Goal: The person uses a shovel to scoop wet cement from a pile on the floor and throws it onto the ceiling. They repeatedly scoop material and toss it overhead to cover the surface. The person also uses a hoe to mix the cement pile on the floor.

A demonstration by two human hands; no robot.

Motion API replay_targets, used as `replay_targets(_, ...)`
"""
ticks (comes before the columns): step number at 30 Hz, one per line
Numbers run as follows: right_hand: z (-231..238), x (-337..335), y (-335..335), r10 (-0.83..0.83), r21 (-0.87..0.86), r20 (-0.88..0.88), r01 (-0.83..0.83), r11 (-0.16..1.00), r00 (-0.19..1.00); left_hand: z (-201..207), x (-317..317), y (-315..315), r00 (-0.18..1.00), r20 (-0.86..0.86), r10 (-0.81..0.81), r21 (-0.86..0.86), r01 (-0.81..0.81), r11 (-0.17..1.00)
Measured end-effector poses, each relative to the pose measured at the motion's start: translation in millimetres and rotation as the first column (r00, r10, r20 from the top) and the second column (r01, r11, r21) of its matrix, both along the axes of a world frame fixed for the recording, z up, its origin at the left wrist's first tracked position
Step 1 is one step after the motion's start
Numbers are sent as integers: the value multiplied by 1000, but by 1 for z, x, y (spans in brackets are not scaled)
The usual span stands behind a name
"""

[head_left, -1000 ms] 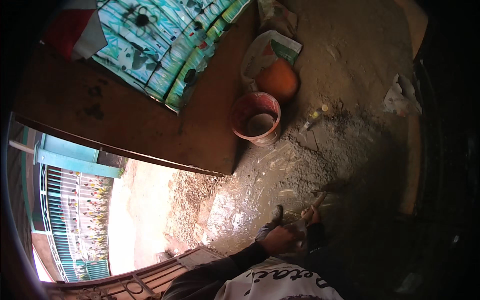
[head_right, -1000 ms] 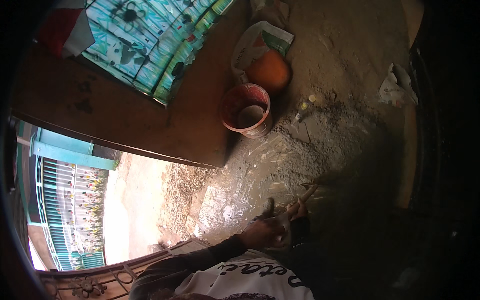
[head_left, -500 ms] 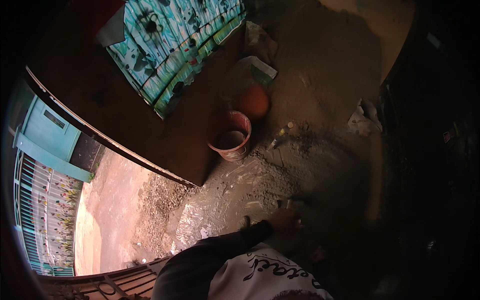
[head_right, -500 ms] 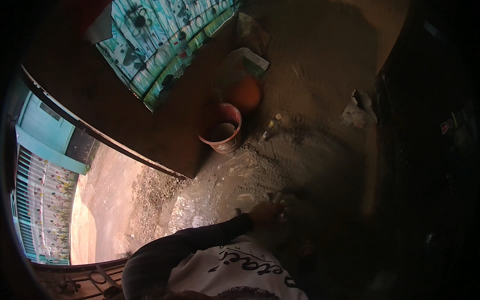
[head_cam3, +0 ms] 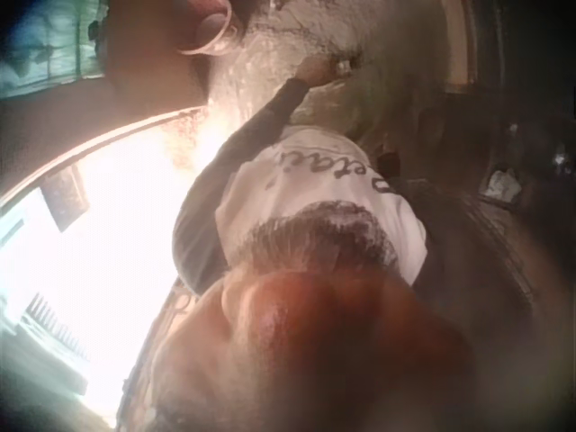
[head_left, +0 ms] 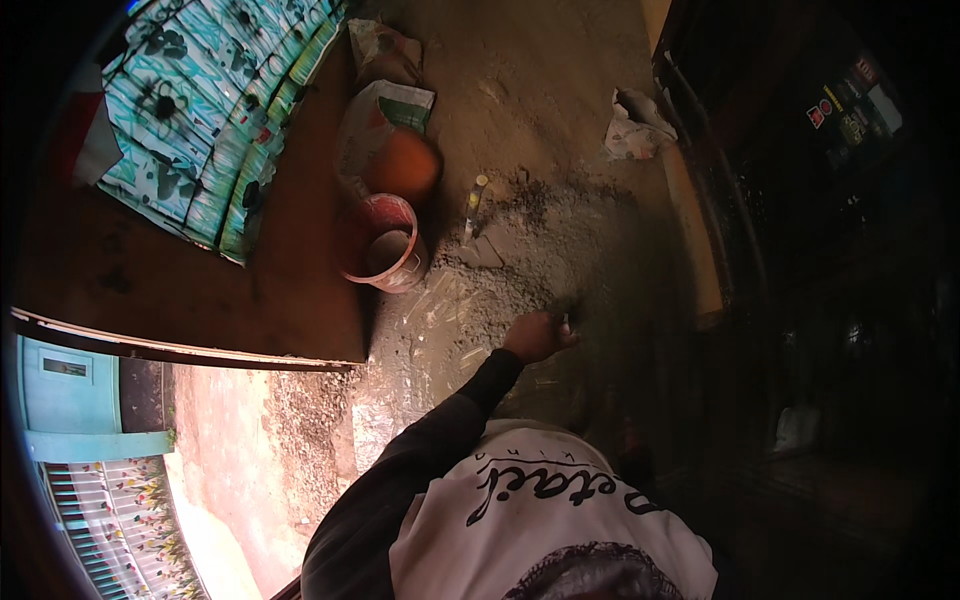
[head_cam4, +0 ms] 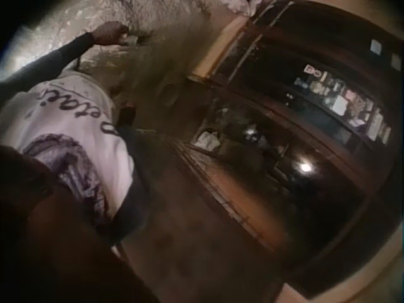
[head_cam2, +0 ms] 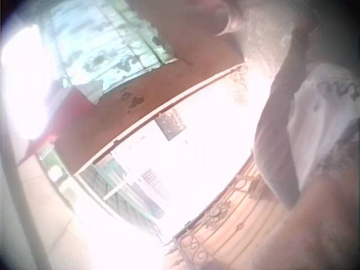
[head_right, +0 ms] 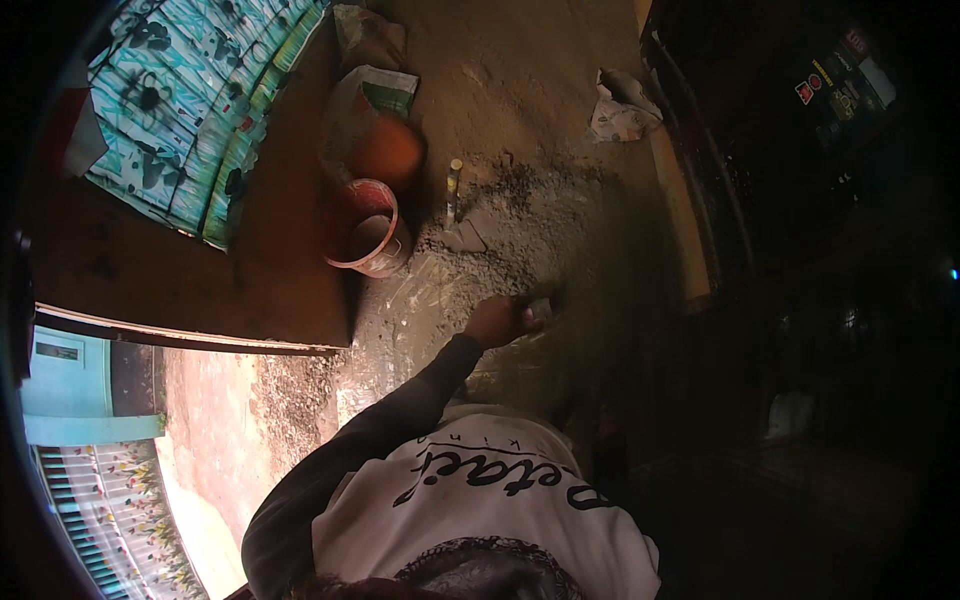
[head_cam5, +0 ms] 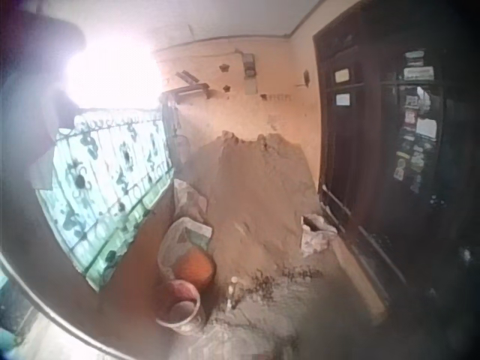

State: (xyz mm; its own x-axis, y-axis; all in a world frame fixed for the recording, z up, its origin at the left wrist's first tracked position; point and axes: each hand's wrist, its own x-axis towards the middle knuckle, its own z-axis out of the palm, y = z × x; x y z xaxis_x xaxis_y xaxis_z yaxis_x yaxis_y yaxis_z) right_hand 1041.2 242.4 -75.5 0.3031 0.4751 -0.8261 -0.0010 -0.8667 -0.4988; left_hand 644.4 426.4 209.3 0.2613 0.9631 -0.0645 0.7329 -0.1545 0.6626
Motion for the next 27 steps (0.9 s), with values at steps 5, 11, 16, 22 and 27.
replay_targets(5,17,-64,31,120,226,52,-129,966,991,-3,-15,-6,998,-59,33,-70,-37,997)
replay_targets(11,1,-59,50,342,556,414,-531,639,844,5,-11,2,996,-81,44,-35,-47,998)
replay_targets(16,-3,-10,26,-260,216,-283,325,921,923,-10,20,-4,1000,-5,-18,63,18,998)
replay_targets(22,80,-37,17,-321,173,-57,326,929,945,-20,-4,36,998,-52,-26,108,32,994)
replay_targets(27,86,-10,-46,-355,157,92,339,928,930,-16,26,61,997,-62,-55,93,61,994)
